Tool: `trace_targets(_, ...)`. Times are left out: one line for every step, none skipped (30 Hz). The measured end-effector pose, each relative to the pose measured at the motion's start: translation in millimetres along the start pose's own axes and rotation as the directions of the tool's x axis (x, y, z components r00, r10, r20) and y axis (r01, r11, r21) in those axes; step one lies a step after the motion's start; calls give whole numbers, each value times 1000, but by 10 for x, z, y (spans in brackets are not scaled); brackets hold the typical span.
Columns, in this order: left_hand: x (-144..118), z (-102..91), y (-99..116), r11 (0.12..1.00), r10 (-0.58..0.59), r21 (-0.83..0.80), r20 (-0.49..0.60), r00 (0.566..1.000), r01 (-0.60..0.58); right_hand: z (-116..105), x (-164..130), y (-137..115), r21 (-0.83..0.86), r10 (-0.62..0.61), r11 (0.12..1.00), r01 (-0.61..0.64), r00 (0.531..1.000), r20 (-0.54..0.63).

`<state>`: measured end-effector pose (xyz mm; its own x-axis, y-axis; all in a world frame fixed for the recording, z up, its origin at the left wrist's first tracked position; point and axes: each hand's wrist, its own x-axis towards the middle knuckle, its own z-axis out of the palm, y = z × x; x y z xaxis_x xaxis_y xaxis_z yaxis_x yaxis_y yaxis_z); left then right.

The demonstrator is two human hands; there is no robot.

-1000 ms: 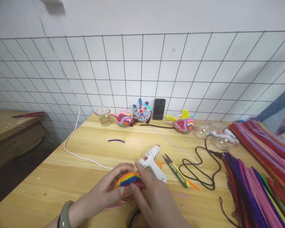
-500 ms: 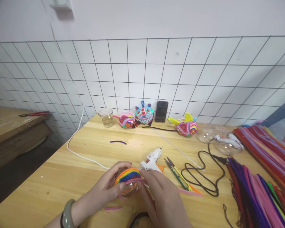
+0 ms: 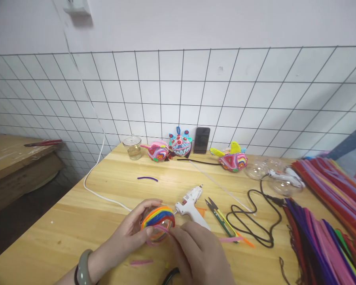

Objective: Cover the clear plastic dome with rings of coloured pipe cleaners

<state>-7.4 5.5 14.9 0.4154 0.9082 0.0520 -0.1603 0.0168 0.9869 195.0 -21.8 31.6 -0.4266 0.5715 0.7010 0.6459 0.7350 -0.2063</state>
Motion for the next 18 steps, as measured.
trace_targets(1, 0, -1, 1000, -5, -13, 0, 1000, 5, 1, 4, -5, -2, -6, 1000, 6, 1000, -4)
trace_targets(3, -1, -2, 1000, -4, -25, -4, 1000, 3, 2, 8, -10, -8, -12, 1000, 12, 1000, -9)
trace_targets(5, -2, -3, 999, 1, -36, -8, 1000, -1, 3, 12, -15, -16, -18, 1000, 17, 1000, -17)
trace_targets(8, -4, -4, 999, 6, -46, -11, 1000, -6, 4, 15, -20, -24, -22, 999, 22, 999, -25)
trace_targets(11, -5, -4, 999, 11, -52, -15, 1000, -12, 4, 17, -24, -29, -20, 999, 19, 999, -32)
trace_targets(14, -6, -2, 998, 15, -56, -18, 1000, -16, 3, 18, -27, -28, -13, 1000, 13, 999, -34)
trace_targets(16, -5, 1, 998, 19, -59, -20, 1000, -20, 2, 17, -29, -21, -8, 1000, 7, 999, -32)
trace_targets(17, -2, 6, 998, 19, -58, -19, 1000, -20, 1, 15, -29, -14, -1, 1000, 1, 1000, -31)
trace_targets(19, 1, 12, 998, 15, -56, -17, 1000, -16, 0, 10, -26, -6, 6, 1000, -6, 1000, -31)
trace_targets(20, 5, 21, 998, 10, -54, -13, 1000, -11, -2, 4, -22, 3, 11, 1000, -11, 1000, -21)
trace_targets(21, 10, 30, 999, 2, -54, -11, 1000, -3, -4, -3, -16, 12, 13, 1000, -13, 1000, -9)
trace_targets(23, 15, 41, 998, -8, -54, -8, 1000, 8, -5, -9, -10, 20, 9, 1000, -10, 1000, 8)
trace_targets(24, 18, 51, 998, -18, -56, -7, 1000, 17, -6, -14, -5, 29, 9, 1000, -10, 1000, 23)
trace_targets(26, 21, 62, 998, -23, -59, -5, 1000, 23, -6, -17, -2, 37, 9, 999, -11, 999, 36)
trace_targets(28, 22, 71, 998, -23, -63, -4, 1000, 23, -5, -17, -1, 45, 8, 999, -10, 999, 41)
trace_targets(29, 22, 79, 998, -19, -67, 0, 1000, 19, -3, -13, -2, 54, 9, 998, -11, 999, 37)
trace_targets(30, 20, 85, 997, -11, -72, 5, 1000, 12, -1, -7, -5, 64, 13, 998, -14, 1000, 27)
trace_targets(31, 18, 89, 997, -1, -78, 12, 1000, 2, 2, 1, -8, 74, 14, 997, -15, 1000, 19)
